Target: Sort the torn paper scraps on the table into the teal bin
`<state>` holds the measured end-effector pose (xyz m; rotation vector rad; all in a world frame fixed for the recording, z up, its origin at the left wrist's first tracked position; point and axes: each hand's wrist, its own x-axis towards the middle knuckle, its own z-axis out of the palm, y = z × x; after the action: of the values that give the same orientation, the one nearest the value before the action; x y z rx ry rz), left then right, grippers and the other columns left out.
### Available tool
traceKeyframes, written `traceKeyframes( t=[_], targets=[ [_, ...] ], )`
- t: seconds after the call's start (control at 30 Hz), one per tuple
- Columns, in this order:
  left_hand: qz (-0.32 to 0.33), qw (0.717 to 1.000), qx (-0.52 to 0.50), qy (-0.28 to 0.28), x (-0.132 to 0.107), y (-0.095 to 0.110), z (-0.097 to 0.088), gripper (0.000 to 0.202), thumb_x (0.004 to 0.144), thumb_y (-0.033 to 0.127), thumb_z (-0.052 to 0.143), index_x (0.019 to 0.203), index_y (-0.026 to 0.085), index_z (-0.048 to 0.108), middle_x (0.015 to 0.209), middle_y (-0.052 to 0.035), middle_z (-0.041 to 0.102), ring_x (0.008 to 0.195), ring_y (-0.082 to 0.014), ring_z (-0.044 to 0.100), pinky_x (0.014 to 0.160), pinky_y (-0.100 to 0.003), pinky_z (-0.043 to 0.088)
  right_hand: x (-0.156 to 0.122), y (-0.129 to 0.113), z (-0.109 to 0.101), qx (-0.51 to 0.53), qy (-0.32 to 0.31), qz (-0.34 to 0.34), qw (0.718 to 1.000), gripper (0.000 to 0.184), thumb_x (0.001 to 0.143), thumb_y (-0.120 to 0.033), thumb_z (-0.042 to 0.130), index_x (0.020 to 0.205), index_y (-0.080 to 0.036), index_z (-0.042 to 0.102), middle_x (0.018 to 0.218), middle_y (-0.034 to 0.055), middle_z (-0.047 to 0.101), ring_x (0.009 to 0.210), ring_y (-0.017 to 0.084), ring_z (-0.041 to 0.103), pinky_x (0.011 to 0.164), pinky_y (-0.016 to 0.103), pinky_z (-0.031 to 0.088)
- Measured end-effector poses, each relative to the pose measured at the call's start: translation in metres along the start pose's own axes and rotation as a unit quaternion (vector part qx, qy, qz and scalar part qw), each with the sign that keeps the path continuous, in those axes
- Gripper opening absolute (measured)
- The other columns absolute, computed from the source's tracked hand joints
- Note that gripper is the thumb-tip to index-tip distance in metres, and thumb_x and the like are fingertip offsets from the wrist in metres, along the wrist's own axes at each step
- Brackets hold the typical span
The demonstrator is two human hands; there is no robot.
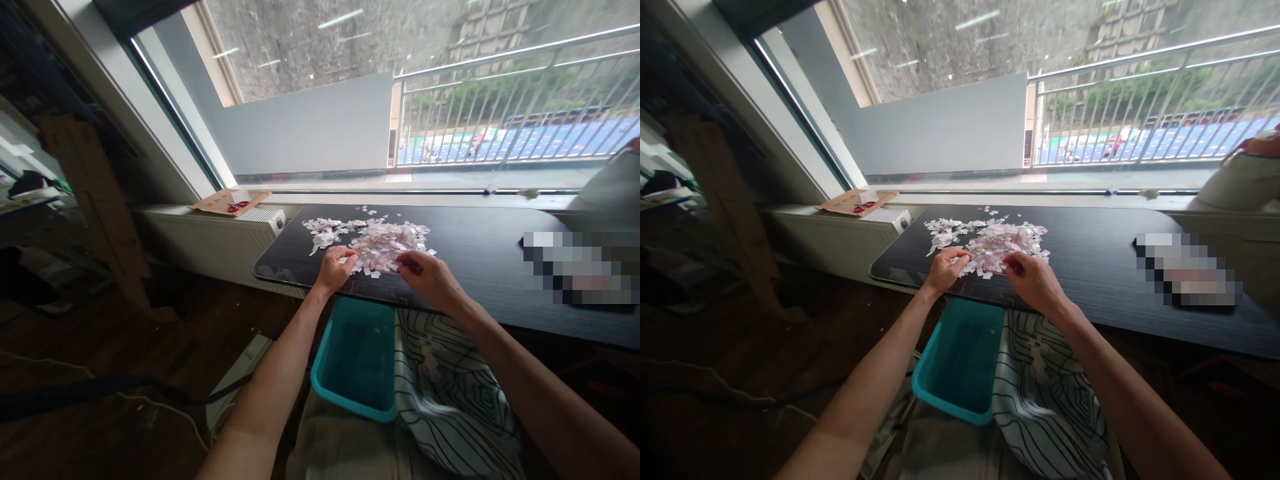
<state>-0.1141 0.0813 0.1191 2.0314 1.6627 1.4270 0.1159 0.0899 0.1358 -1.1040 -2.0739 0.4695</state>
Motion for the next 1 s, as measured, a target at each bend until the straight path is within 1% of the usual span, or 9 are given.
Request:
traceKeyframes(
  t=[0.07, 0.17, 0.27, 0.37, 0.53, 0.67, 0.77, 0.87, 1.0],
  targets=[
    [0.001, 1.000, 0.001, 0.002, 0.000, -0.001, 0.000, 0.012, 0.080, 0.017, 0.059, 0.073, 0.020, 0.069, 0.082, -0.0022, 0.071, 0.091, -0.0209, 0.062, 0.089, -0.035, 0.046, 0.000, -0.003, -0.001, -0.008, -0.014, -0.004, 1.000, 0.021, 0.079, -0.028, 0.052, 0.092, -0.018, 0.067, 0.073, 0.0026, 0.069, 0.063, 0.015, 0.058, 0.060, 0.025, 0.043],
    [0.005, 1.000, 0.003, 0.006, 0.000, -0.001, 0.001, 0.012, 0.080, 0.017, 0.059, 0.073, 0.019, 0.068, 0.082, -0.0025, 0.071, 0.090, -0.0208, 0.062, 0.088, -0.035, 0.046, -0.005, -0.002, -0.008, -0.048, -0.025, 0.025, 0.998, 0.020, 0.078, -0.028, 0.052, 0.089, -0.019, 0.066, 0.073, 0.0027, 0.069, 0.064, 0.016, 0.059, 0.059, 0.026, 0.042],
    [0.010, 1.000, 0.006, 0.005, 0.000, -0.001, 0.001, 0.011, 0.079, 0.017, 0.060, 0.073, 0.020, 0.068, 0.082, -0.0019, 0.071, 0.090, -0.0204, 0.062, 0.088, -0.034, 0.046, -0.013, 0.002, -0.021, -0.080, -0.021, 0.057, 0.995, 0.019, 0.077, -0.028, 0.053, 0.089, -0.021, 0.066, 0.075, 0.0023, 0.069, 0.065, 0.017, 0.060, 0.060, 0.027, 0.042],
    [0.015, 1.000, 0.014, 0.004, 0.000, -0.001, 0.002, 0.011, 0.079, 0.017, 0.059, 0.073, 0.020, 0.068, 0.081, -0.0014, 0.071, 0.089, -0.0202, 0.062, 0.087, -0.034, 0.046, -0.016, 0.003, -0.028, -0.079, -0.011, 0.057, 0.995, 0.020, 0.077, -0.028, 0.052, 0.091, -0.021, 0.065, 0.075, 0.0024, 0.069, 0.066, 0.017, 0.060, 0.061, 0.027, 0.042],
    [0.038, 0.998, 0.040, -0.003, -0.001, 0.003, 0.004, 0.009, 0.077, 0.016, 0.062, 0.072, 0.021, 0.069, 0.080, -0.0018, 0.070, 0.087, -0.0205, 0.061, 0.087, -0.035, 0.045, -0.017, 0.002, -0.030, -0.099, -0.009, 0.070, 0.993, 0.019, 0.077, -0.026, 0.052, 0.089, -0.021, 0.064, 0.074, 0.0019, 0.068, 0.065, 0.017, 0.059, 0.060, 0.027, 0.041],
    [0.056, 0.996, 0.061, -0.023, -0.001, 0.006, 0.005, 0.006, 0.073, 0.017, 0.067, 0.071, 0.022, 0.069, 0.079, -0.0007, 0.069, 0.087, -0.0204, 0.059, 0.088, -0.036, 0.044, -0.023, 0.009, -0.037, -0.090, 0.004, 0.084, 0.992, 0.019, 0.077, -0.028, 0.052, 0.090, -0.021, 0.064, 0.075, 0.0020, 0.068, 0.066, 0.017, 0.059, 0.061, 0.027, 0.041],
    [0.057, 0.995, 0.071, -0.027, -0.001, 0.007, 0.005, 0.006, 0.073, 0.017, 0.067, 0.071, 0.022, 0.069, 0.080, -0.0008, 0.069, 0.088, -0.0205, 0.059, 0.088, -0.036, 0.044, -0.027, 0.012, -0.038, -0.084, 0.011, 0.099, 0.991, 0.021, 0.078, -0.030, 0.052, 0.092, -0.020, 0.064, 0.075, 0.0023, 0.068, 0.066, 0.017, 0.059, 0.063, 0.028, 0.042],
    [0.056, 0.995, 0.078, -0.027, -0.001, 0.007, 0.005, 0.006, 0.074, 0.018, 0.067, 0.072, 0.022, 0.069, 0.080, -0.0008, 0.069, 0.088, -0.0205, 0.059, 0.088, -0.036, 0.044, -0.029, 0.011, -0.038, -0.077, 0.011, 0.098, 0.992, 0.021, 0.078, -0.030, 0.052, 0.092, -0.020, 0.064, 0.076, 0.0026, 0.069, 0.066, 0.016, 0.059, 0.063, 0.028, 0.042],
    [0.052, 0.995, 0.085, -0.029, -0.001, 0.007, 0.005, 0.007, 0.074, 0.017, 0.066, 0.071, 0.023, 0.069, 0.080, -0.0008, 0.069, 0.088, -0.0209, 0.059, 0.088, -0.036, 0.044, -0.029, 0.010, -0.040, -0.119, 0.019, 0.102, 0.987, 0.021, 0.078, -0.029, 0.051, 0.091, -0.021, 0.065, 0.075, 0.0032, 0.069, 0.065, 0.018, 0.059, 0.062, 0.029, 0.041]
  ],
)
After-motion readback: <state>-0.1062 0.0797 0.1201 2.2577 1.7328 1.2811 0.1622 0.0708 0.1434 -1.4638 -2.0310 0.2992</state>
